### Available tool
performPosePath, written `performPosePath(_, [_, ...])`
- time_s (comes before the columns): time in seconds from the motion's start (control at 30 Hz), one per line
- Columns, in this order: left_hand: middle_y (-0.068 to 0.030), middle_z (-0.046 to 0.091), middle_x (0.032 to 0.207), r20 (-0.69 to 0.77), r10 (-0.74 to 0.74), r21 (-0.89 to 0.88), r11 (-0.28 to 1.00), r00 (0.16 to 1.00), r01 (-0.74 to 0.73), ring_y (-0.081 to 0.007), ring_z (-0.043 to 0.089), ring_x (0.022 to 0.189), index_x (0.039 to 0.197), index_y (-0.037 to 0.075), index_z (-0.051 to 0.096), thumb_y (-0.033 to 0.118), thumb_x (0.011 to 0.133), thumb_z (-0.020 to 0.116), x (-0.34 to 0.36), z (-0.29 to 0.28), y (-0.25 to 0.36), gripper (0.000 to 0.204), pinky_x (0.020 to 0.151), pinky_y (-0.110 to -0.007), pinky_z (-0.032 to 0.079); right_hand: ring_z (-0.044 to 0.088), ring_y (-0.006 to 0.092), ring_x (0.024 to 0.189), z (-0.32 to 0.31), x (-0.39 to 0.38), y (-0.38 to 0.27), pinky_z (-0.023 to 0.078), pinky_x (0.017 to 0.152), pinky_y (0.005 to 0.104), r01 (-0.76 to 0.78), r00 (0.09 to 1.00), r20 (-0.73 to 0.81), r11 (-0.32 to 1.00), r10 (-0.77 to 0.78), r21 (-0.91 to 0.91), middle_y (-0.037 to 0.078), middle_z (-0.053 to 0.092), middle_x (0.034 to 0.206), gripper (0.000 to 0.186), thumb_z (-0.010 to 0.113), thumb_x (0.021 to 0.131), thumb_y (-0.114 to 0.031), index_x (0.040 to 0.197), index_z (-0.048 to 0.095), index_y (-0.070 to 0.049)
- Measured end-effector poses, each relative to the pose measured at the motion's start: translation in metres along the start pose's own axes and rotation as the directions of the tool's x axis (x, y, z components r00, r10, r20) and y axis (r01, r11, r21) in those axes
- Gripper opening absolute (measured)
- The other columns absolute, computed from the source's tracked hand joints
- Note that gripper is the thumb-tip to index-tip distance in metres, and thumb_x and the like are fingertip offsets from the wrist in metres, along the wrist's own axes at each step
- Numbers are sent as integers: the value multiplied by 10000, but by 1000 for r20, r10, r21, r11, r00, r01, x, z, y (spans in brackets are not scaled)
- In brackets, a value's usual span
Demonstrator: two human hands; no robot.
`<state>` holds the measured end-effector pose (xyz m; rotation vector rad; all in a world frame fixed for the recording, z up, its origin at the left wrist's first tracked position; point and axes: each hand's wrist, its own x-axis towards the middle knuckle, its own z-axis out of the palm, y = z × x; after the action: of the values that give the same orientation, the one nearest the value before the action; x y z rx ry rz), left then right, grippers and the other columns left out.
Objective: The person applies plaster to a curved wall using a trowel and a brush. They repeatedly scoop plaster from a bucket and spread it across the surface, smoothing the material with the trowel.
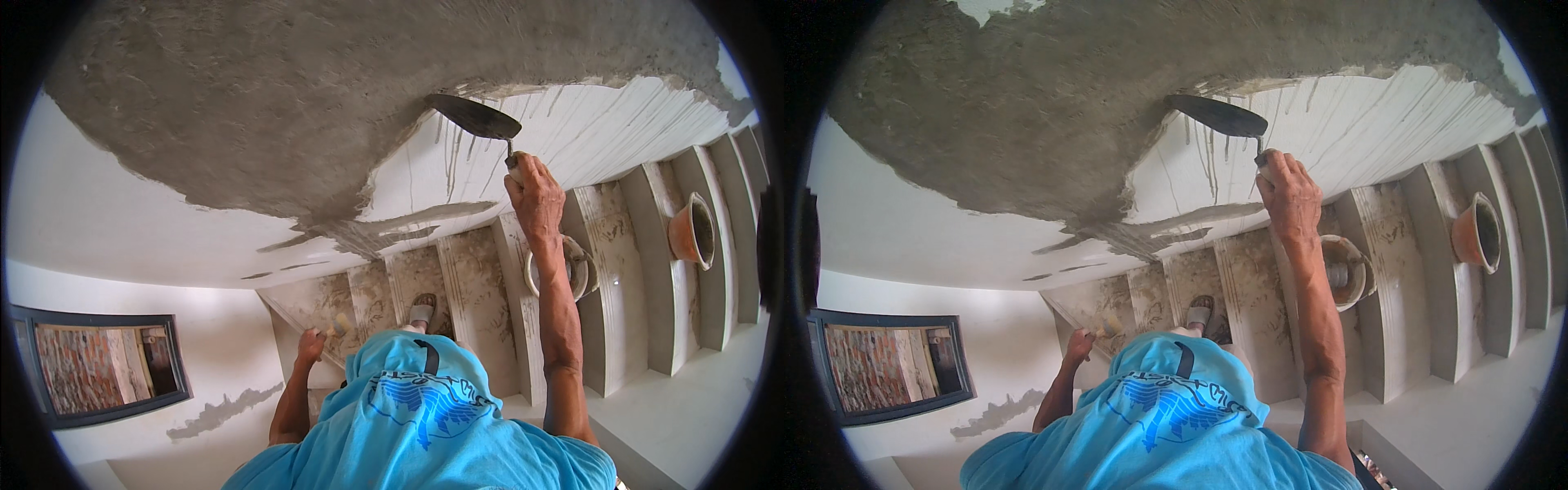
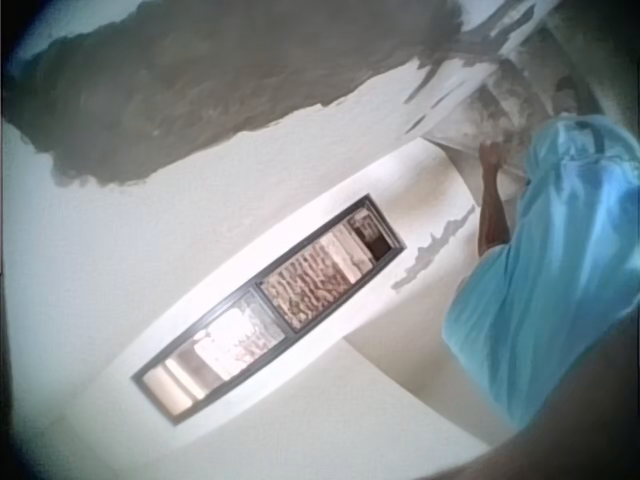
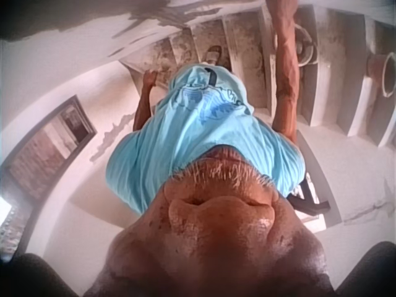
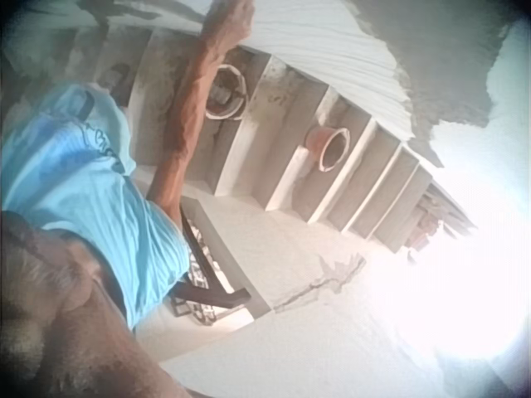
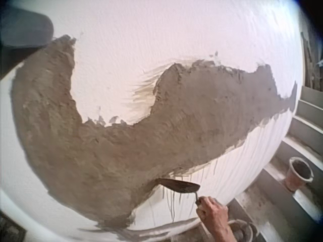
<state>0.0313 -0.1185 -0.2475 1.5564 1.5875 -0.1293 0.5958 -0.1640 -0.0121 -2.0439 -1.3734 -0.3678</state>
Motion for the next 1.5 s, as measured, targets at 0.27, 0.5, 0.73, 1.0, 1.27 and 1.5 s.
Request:
performPosePath(0.27, [-193, 589, 604, -9, -87, -32, 996, 996, 86, -334, 651, 466, 860, -84, 629, 247, 908, 587, -4, 5, -20, 337, 418, -415, 527, 654, 271, 925, 3, 4, 8, 541, 737, 400, 110, 990, 100, 991, -102, -74, 67, 655, 970, 346, 733, 795, -111, 1114, 599, -102])
performPosePath(0.5, [-207, 593, 613, -2, -55, -66, 996, 998, 55, -344, 651, 472, 847, -84, 624, 245, 901, 579, 3, 7, -32, 336, 424, -420, 532, 647, 274, 910, 7, 4, 7, 538, 722, 411, 70, 997, 36, 998, -70, -1, 52, 630, 938, 356, 739, 785, -130, 1108, 588, -128])
performPosePath(0.73, [-211, 609, 648, 3, -3, -70, 998, 1000, 3, -350, 658, 492, 856, -82, 627, 229, 893, 581, 6, 5, -25, 318, 423, -422, 533, 646, 270, 925, 8, 2, -1, 543, 733, 411, 26, 999, -39, 999, -25, 23, 56, 623, 944, 364, 732, 785, -132, 1115, 581, -124])
performPosePath(1.0, [-187, 603, 635, 13, -48, -77, 996, 999, 49, -326, 654, 481, 843, -78, 621, 217, 897, 582, 1, 6, -23, 303, 411, -411, 534, 639, 267, 904, 18, -4, -4, 542, 754, 393, 54, 998, -33, 998, -53, 31, 51, 618, 926, 340, 722, 804, -124, 1110, 576, -134])
performPosePath(1.27, [-97, 551, 646, 57, -39, -90, 995, 998, 44, -214, 577, 474, 816, -36, 615, 250, 891, 600, 0, -2, -15, 295, 375, -366, 537, 630, 237, 888, 31, -11, 0, 543, 749, 374, 96, 995, 20, 994, -96, -41, 45, 599, 906, 291, 714, 814, -158, 1069, 574, -132])
performPosePath(1.5, [-97, 550, 645, 36, -85, -110, 990, 996, 88, -213, 571, 464, 832, -44, 621, 238, 878, 618, -1, 8, -29, 286, 370, -362, 533, 628, 244, 888, 50, -30, -5, 535, 734, 389, 136, 986, 91, 991, -137, 18, 45, 604, 915, 297, 709, 795, -122, 1060, 575, -121])
